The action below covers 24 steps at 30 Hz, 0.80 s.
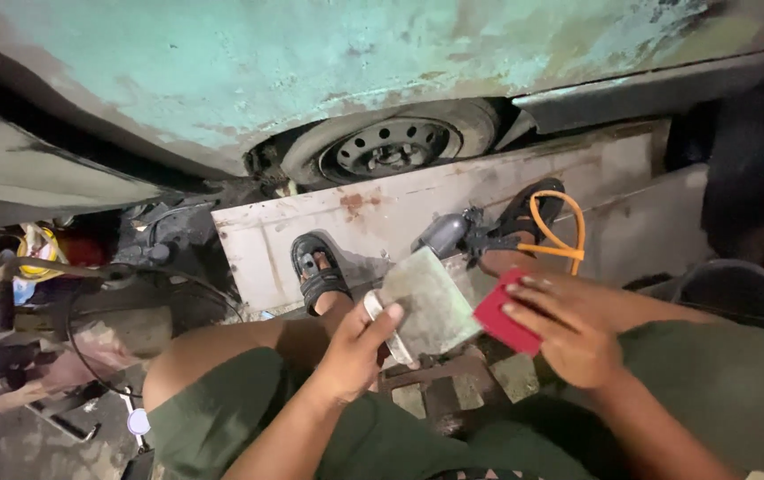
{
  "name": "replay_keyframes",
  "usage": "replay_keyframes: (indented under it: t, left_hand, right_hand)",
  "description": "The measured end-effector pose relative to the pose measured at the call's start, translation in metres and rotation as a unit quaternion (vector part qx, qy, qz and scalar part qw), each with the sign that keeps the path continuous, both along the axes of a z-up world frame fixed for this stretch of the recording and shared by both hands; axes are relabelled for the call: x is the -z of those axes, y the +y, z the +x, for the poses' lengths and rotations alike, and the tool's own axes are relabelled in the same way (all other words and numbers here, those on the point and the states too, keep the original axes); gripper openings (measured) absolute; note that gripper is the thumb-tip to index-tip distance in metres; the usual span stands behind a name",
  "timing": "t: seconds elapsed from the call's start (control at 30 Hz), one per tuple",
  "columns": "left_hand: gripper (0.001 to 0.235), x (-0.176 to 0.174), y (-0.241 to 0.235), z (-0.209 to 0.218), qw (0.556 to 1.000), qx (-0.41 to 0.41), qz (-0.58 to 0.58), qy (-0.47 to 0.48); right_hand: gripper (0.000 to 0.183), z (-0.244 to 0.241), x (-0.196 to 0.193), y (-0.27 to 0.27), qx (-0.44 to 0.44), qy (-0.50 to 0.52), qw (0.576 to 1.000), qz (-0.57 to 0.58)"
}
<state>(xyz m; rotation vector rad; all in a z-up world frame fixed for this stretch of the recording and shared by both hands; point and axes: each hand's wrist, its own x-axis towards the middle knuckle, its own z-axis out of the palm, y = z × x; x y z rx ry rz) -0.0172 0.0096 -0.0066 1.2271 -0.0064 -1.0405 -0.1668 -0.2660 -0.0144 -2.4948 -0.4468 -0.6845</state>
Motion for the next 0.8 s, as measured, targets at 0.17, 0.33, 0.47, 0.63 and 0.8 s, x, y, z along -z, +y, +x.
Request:
replay_keyframes:
  t: [0.17,0.33,0.47,0.63,0.8]
  left_hand:
    - [0.036,0.019,0.007,-0.002,0.971,0.026,0.087,-0.219]
    - [0.059,0.029,-0.008,-0.013,0.866,0.114,0.172,-0.456]
    - [0.061,0.007,-0.023,-0.017,0.644,0.21,0.161,-0.718]
    - [0.079,0.023,-0.023,-0.018,0.553,0.272,0.236,-0.752]
    - [0.085,0.035,-0.02,-0.002,0.493,0.289,0.275,-0.773]
  right_hand:
    - [0.045,-0.03,0.051,-0.01,0.377,0.249,0.864,0.221]
    - [0.045,0.014,-0.011,0.03,0.351,0.299,0.751,0.473]
    - [0.041,0.034,-0.014,0.056,0.346,0.293,0.678,0.579]
    - [0.041,0.051,-0.024,0.059,0.31,0.266,0.55,0.729]
    - [0.044,0.053,-0.019,0.046,0.268,0.217,0.555,0.757]
